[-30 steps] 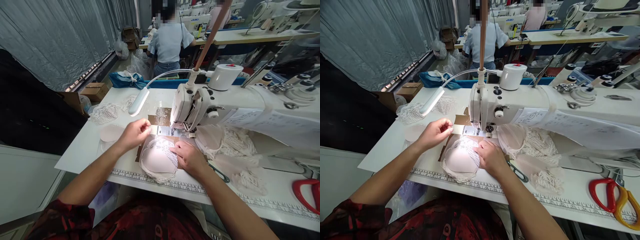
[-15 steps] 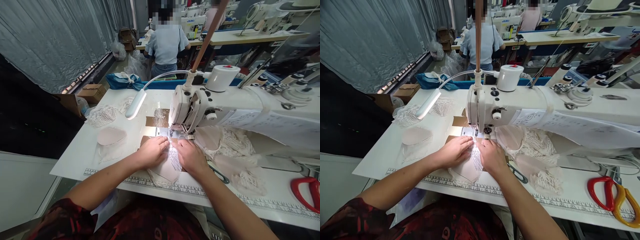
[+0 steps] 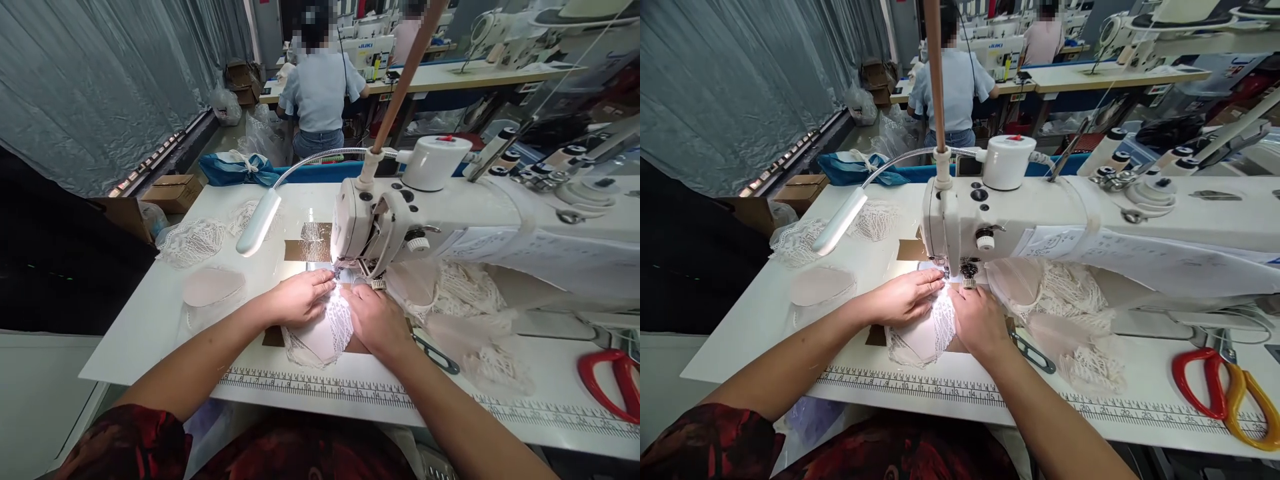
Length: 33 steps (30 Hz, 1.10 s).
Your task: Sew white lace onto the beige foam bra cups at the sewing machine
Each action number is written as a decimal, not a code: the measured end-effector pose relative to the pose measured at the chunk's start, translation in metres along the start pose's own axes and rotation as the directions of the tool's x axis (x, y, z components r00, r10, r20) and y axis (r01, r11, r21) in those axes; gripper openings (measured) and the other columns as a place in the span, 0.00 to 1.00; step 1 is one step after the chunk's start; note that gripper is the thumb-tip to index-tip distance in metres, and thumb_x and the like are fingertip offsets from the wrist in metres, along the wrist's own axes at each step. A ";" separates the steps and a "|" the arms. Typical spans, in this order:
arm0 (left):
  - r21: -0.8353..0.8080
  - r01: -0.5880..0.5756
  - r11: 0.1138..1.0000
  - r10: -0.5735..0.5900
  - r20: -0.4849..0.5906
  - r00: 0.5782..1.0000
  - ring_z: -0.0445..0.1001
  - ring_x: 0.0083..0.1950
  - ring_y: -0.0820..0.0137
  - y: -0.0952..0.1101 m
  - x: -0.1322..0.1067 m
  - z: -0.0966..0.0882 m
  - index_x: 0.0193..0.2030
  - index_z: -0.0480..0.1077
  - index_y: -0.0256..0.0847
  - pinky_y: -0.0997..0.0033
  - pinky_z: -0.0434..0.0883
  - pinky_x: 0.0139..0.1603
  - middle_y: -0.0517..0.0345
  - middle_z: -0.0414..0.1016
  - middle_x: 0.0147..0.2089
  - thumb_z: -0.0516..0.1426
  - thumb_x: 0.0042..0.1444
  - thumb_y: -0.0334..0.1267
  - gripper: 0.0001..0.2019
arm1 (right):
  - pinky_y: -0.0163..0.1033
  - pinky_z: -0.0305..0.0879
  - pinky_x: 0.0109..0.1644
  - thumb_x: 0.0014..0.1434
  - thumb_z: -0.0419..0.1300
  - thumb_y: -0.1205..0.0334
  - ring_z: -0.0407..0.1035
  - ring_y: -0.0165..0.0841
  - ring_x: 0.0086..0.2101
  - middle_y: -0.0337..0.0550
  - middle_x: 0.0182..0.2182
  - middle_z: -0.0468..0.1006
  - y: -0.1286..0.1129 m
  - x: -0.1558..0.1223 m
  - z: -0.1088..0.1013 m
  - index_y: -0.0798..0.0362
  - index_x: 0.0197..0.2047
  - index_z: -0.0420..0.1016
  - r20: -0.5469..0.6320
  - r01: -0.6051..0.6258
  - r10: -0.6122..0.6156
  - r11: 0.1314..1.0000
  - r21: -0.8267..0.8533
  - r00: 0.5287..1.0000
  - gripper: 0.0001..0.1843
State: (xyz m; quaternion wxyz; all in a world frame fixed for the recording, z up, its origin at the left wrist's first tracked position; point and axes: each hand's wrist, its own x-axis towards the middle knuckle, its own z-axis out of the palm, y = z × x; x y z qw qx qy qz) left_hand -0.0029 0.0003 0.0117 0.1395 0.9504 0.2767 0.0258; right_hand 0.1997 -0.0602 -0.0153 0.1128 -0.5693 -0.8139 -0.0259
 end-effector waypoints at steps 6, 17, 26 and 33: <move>0.037 -0.114 0.993 0.113 0.019 0.993 0.57 0.68 0.58 -0.012 -0.001 -0.004 0.62 0.62 0.28 0.58 0.59 0.68 0.39 0.58 0.67 0.50 0.58 0.30 0.24 | 0.39 0.55 0.36 0.59 0.51 0.71 0.65 0.35 0.33 0.44 0.33 0.75 0.000 0.000 -0.003 0.50 0.48 0.77 0.015 0.025 -0.025 1.000 0.019 1.000 0.19; 0.085 0.095 0.992 -0.079 -0.169 0.982 0.69 0.36 0.65 0.033 -0.005 0.006 0.34 0.71 0.36 0.65 0.67 0.36 0.51 0.72 0.34 0.49 0.62 0.37 0.12 | 0.39 0.66 0.42 0.53 0.49 0.75 0.70 0.36 0.39 0.46 0.38 0.78 0.016 -0.009 -0.005 0.54 0.45 0.77 -0.077 0.062 -0.044 0.968 0.243 0.996 0.21; -0.210 0.030 0.977 -0.075 -0.210 0.975 0.67 0.37 0.68 0.019 -0.014 0.009 0.34 0.65 0.37 0.69 0.65 0.40 0.54 0.71 0.34 0.48 0.62 0.33 0.07 | 0.37 0.64 0.39 0.55 0.50 0.75 0.70 0.34 0.38 0.43 0.37 0.78 0.014 -0.012 -0.009 0.52 0.45 0.75 -0.076 0.098 -0.079 0.950 0.296 0.994 0.19; -0.202 -0.003 0.979 -0.034 -0.180 0.983 0.67 0.38 0.67 0.018 -0.015 0.006 0.36 0.66 0.37 0.68 0.65 0.41 0.52 0.71 0.36 0.48 0.62 0.34 0.07 | 0.36 0.59 0.35 0.56 0.51 0.73 0.64 0.33 0.31 0.42 0.30 0.74 0.016 -0.011 -0.017 0.52 0.39 0.76 0.007 0.326 -0.334 0.922 0.209 0.942 0.15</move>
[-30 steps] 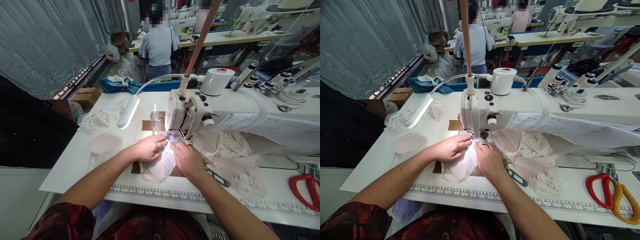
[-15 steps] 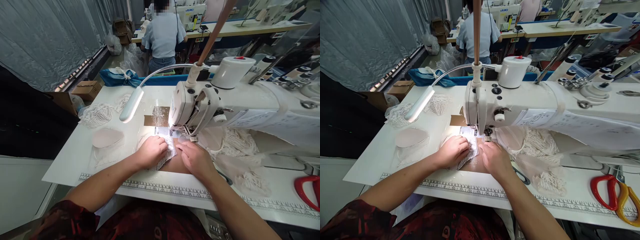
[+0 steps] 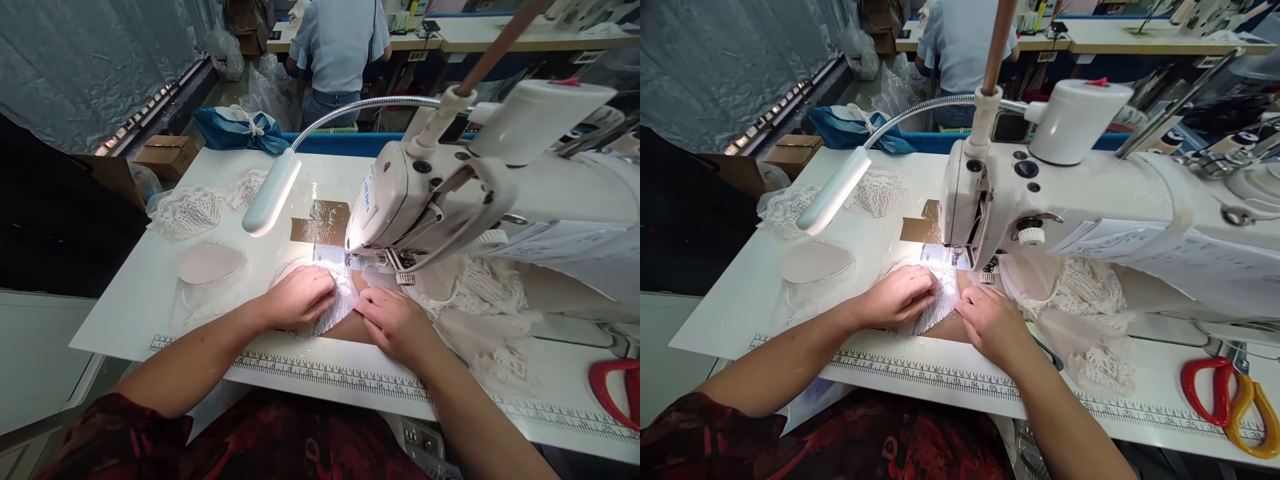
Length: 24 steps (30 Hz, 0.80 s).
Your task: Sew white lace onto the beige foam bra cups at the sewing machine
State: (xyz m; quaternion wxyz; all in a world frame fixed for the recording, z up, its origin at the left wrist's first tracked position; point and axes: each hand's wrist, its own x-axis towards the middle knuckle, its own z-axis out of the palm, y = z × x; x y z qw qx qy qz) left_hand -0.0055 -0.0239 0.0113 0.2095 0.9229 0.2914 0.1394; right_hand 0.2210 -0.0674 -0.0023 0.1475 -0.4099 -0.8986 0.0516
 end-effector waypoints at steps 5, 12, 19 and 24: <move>0.170 -0.058 0.984 0.051 0.046 0.998 0.66 0.38 0.66 0.002 -0.004 0.006 0.47 0.71 0.40 0.65 0.62 0.41 0.53 0.70 0.39 0.49 0.62 0.33 0.12 | 0.37 0.58 0.36 0.56 0.52 0.74 0.63 0.33 0.32 0.43 0.29 0.73 -0.003 -0.002 -0.008 0.52 0.38 0.77 0.085 0.030 -0.030 1.000 -0.006 0.996 0.14; 0.307 -0.172 0.936 0.145 0.110 0.983 0.63 0.36 0.67 0.002 -0.008 0.012 0.58 0.67 0.43 0.62 0.58 0.43 0.53 0.69 0.37 0.48 0.64 0.33 0.17 | 0.38 0.60 0.36 0.57 0.52 0.73 0.64 0.34 0.32 0.44 0.31 0.73 -0.003 -0.005 -0.011 0.53 0.40 0.76 0.132 0.017 -0.018 1.000 0.007 0.991 0.14; 0.320 -0.182 0.930 0.168 0.070 0.983 0.64 0.35 0.67 0.005 -0.010 0.011 0.57 0.67 0.42 0.60 0.57 0.46 0.54 0.69 0.35 0.49 0.64 0.32 0.17 | 0.38 0.60 0.37 0.58 0.51 0.74 0.65 0.34 0.34 0.44 0.31 0.74 -0.004 -0.006 -0.011 0.52 0.41 0.76 0.122 0.011 -0.009 1.000 -0.014 0.992 0.15; 0.306 -0.182 0.934 0.171 0.065 0.983 0.64 0.36 0.67 0.005 -0.009 0.012 0.57 0.67 0.43 0.60 0.57 0.47 0.54 0.69 0.35 0.49 0.64 0.31 0.16 | 0.37 0.60 0.35 0.59 0.52 0.73 0.65 0.33 0.33 0.43 0.30 0.74 -0.005 -0.005 -0.012 0.51 0.41 0.77 0.124 -0.002 0.004 1.000 -0.011 0.992 0.15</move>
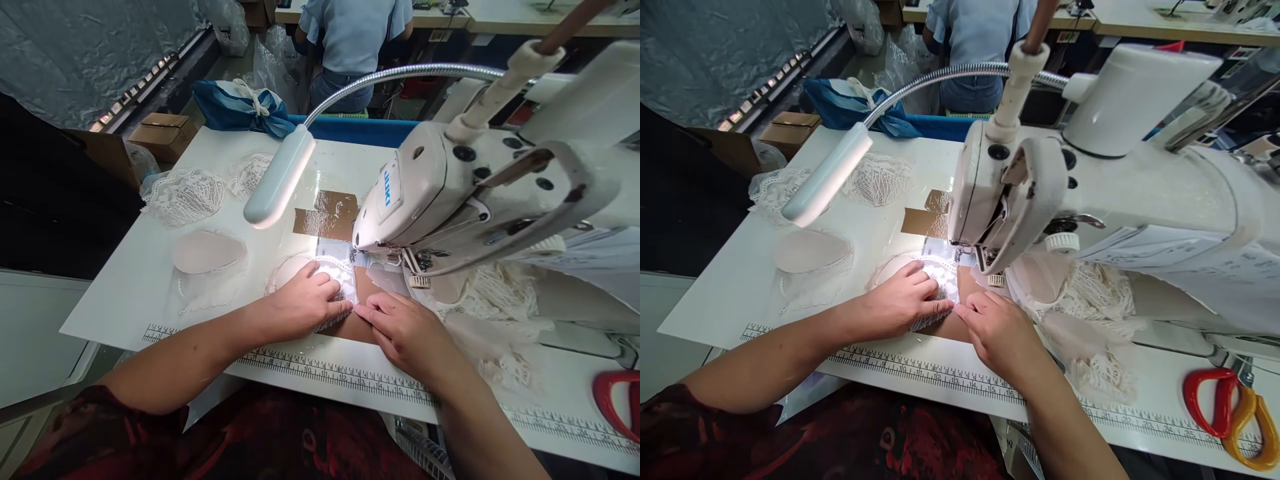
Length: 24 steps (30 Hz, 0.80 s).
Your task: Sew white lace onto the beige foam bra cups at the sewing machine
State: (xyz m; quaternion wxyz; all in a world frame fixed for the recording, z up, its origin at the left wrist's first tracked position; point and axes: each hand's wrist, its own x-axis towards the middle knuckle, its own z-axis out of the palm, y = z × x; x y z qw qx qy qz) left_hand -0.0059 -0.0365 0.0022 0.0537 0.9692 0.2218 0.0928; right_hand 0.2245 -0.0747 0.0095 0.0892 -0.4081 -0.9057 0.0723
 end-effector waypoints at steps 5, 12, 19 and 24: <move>0.015 -0.002 1.000 0.002 0.011 1.000 0.63 0.35 0.67 0.000 0.000 0.001 0.55 0.69 0.43 0.59 0.57 0.48 0.54 0.68 0.34 0.47 0.65 0.32 0.16 | 0.36 0.60 0.34 0.61 0.51 0.70 0.66 0.32 0.32 0.42 0.29 0.74 0.002 -0.002 0.001 0.50 0.40 0.78 -0.032 -0.026 0.027 0.999 0.032 0.999 0.14; 0.051 -0.013 0.999 0.011 0.023 1.000 0.62 0.35 0.67 0.001 0.000 0.003 0.56 0.68 0.43 0.58 0.57 0.48 0.53 0.68 0.35 0.47 0.65 0.31 0.16 | 0.35 0.62 0.34 0.58 0.50 0.73 0.70 0.32 0.34 0.42 0.34 0.78 0.005 -0.004 0.000 0.51 0.41 0.77 -0.090 -0.061 0.067 0.996 0.067 0.994 0.16; 0.029 -0.018 0.999 0.018 -0.010 1.000 0.64 0.39 0.66 0.001 0.000 0.003 0.55 0.69 0.42 0.57 0.59 0.48 0.51 0.71 0.39 0.46 0.67 0.34 0.16 | 0.37 0.63 0.38 0.58 0.51 0.74 0.67 0.33 0.34 0.44 0.32 0.76 0.000 0.000 0.004 0.52 0.44 0.77 -0.061 -0.027 0.030 0.999 0.047 0.998 0.17; -0.035 -0.032 0.999 0.032 -0.015 0.999 0.66 0.47 0.64 0.002 -0.001 0.005 0.53 0.70 0.38 0.62 0.63 0.48 0.49 0.70 0.54 0.46 0.66 0.33 0.15 | 0.36 0.62 0.37 0.61 0.51 0.72 0.66 0.33 0.33 0.44 0.31 0.75 -0.001 0.001 0.008 0.53 0.43 0.77 -0.099 -0.006 0.006 1.000 0.006 0.995 0.15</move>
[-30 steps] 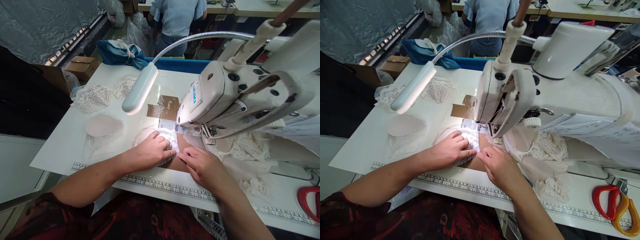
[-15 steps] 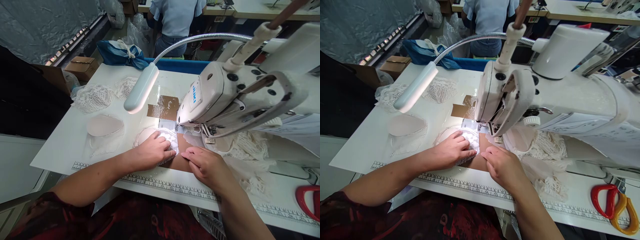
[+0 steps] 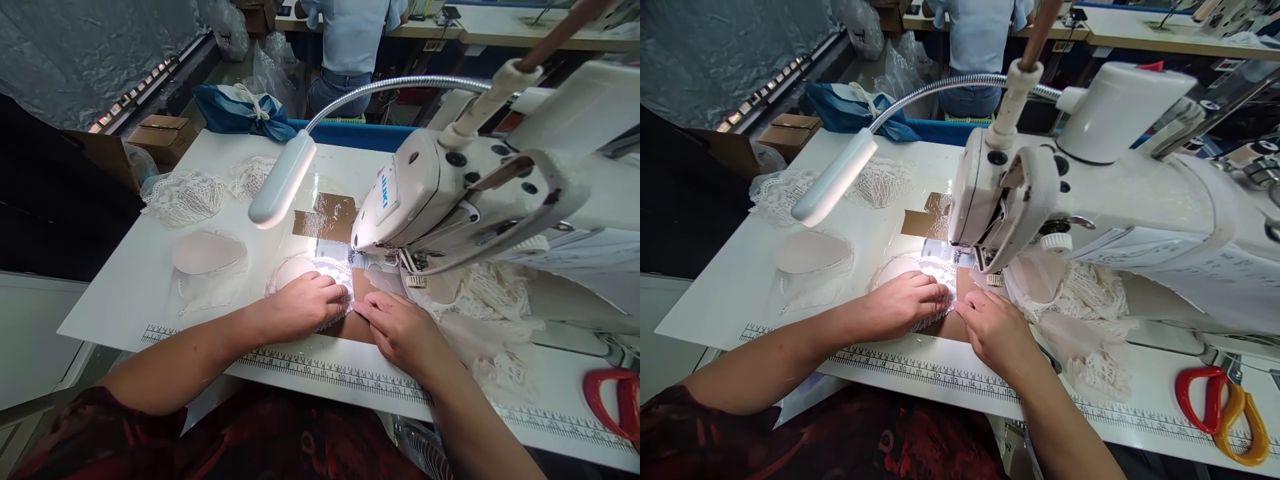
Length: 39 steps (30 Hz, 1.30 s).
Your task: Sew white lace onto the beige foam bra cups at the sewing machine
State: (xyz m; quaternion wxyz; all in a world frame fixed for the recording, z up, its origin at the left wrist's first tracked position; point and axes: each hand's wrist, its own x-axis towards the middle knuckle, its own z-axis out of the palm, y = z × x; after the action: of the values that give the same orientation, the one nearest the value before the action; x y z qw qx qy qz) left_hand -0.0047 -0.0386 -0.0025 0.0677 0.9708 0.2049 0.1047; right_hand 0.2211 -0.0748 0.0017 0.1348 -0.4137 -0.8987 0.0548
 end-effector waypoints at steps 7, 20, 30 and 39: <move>-0.007 0.004 1.000 -0.003 0.015 1.000 0.66 0.40 0.66 0.002 0.001 0.001 0.53 0.69 0.34 0.65 0.67 0.41 0.48 0.71 0.52 0.48 0.62 0.29 0.15 | 0.37 0.60 0.35 0.58 0.52 0.74 0.65 0.33 0.32 0.43 0.30 0.74 0.001 0.000 0.001 0.54 0.41 0.78 -0.013 0.008 -0.009 1.000 -0.024 1.000 0.15; 0.148 0.071 0.986 -0.069 -0.023 0.997 0.72 0.44 0.62 0.004 0.007 0.009 0.51 0.70 0.25 0.64 0.71 0.44 0.36 0.68 0.58 0.50 0.57 0.28 0.17 | 0.37 0.60 0.36 0.56 0.53 0.75 0.65 0.33 0.32 0.43 0.30 0.74 0.000 0.000 0.002 0.53 0.39 0.77 -0.006 -0.015 0.015 1.000 -0.010 1.000 0.14; 0.102 0.062 0.993 -0.058 -0.048 0.997 0.72 0.43 0.62 -0.010 0.006 0.006 0.56 0.68 0.25 0.62 0.72 0.43 0.37 0.68 0.59 0.50 0.56 0.27 0.20 | 0.37 0.60 0.37 0.56 0.52 0.74 0.65 0.34 0.33 0.43 0.30 0.74 0.000 0.005 0.006 0.53 0.39 0.77 -0.033 -0.020 0.018 0.999 -0.041 0.999 0.14; 0.146 0.072 0.987 -0.082 0.064 0.995 0.69 0.45 0.61 -0.037 0.020 -0.002 0.60 0.65 0.31 0.61 0.69 0.45 0.46 0.65 0.63 0.48 0.58 0.29 0.22 | 0.38 0.59 0.39 0.56 0.51 0.74 0.66 0.36 0.37 0.46 0.34 0.75 0.001 0.017 0.013 0.54 0.42 0.77 -0.051 -0.141 0.136 0.984 -0.108 0.989 0.16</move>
State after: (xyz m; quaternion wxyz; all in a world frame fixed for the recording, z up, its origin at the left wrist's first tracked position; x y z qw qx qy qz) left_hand -0.0019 0.0036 -0.0040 0.0090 0.9676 0.2467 0.0529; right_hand 0.2077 -0.0608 -0.0072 0.1267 -0.4833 -0.8662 0.0049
